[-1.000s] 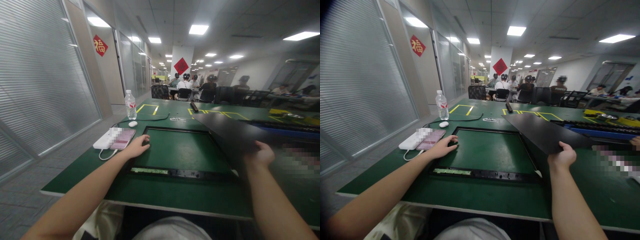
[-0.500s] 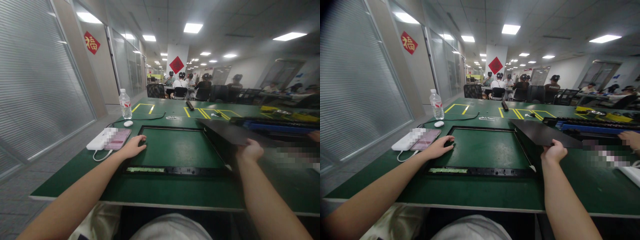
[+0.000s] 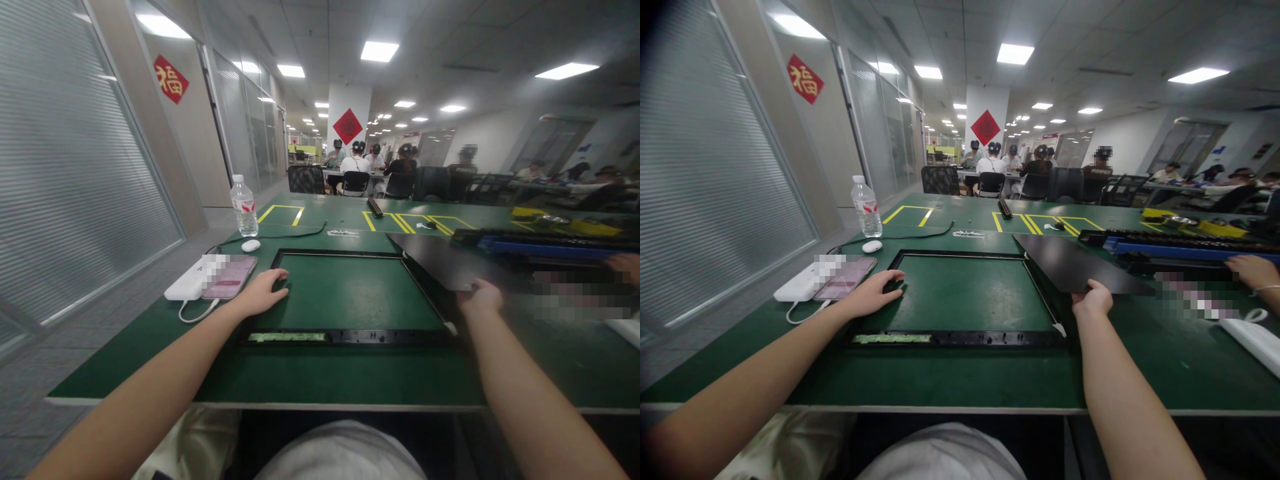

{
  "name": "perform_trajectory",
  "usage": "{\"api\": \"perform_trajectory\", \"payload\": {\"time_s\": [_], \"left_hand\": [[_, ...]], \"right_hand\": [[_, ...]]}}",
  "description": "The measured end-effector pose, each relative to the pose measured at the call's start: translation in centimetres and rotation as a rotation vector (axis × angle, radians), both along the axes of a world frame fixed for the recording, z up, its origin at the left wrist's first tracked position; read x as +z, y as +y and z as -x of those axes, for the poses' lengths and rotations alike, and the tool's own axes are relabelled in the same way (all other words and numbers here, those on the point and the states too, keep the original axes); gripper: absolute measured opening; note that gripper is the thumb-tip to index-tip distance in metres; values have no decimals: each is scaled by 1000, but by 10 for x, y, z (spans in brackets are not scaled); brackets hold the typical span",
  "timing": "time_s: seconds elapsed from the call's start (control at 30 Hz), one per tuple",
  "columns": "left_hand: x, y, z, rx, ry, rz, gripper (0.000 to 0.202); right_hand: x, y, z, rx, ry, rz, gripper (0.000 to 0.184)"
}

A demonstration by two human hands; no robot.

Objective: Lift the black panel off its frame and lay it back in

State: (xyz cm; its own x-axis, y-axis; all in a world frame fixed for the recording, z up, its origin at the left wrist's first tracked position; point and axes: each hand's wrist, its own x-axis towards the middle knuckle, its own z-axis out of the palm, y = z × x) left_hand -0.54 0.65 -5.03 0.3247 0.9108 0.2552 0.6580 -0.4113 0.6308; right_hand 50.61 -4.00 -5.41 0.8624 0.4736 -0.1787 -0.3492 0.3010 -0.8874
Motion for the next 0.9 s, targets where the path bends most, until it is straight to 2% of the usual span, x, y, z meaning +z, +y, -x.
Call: {"api": "perform_trajectory", "payload": {"time_s": [0.07, 0.27, 0.5, 0.9], "left_hand": [[0, 0, 0, -1, 3, -2, 46], [1, 0, 0, -26, 99, -17, 48], [2, -2, 1, -55, 199, -36, 55], [3, -2, 1, -70, 218, -49, 55]], "right_hand": [[-4, 3, -2, -22, 48, 13, 22], [-10, 6, -4, 50, 46, 18, 22], [-6, 6, 1, 80, 219, -65, 23], [2, 2, 11, 93, 273, -67, 20]]}}
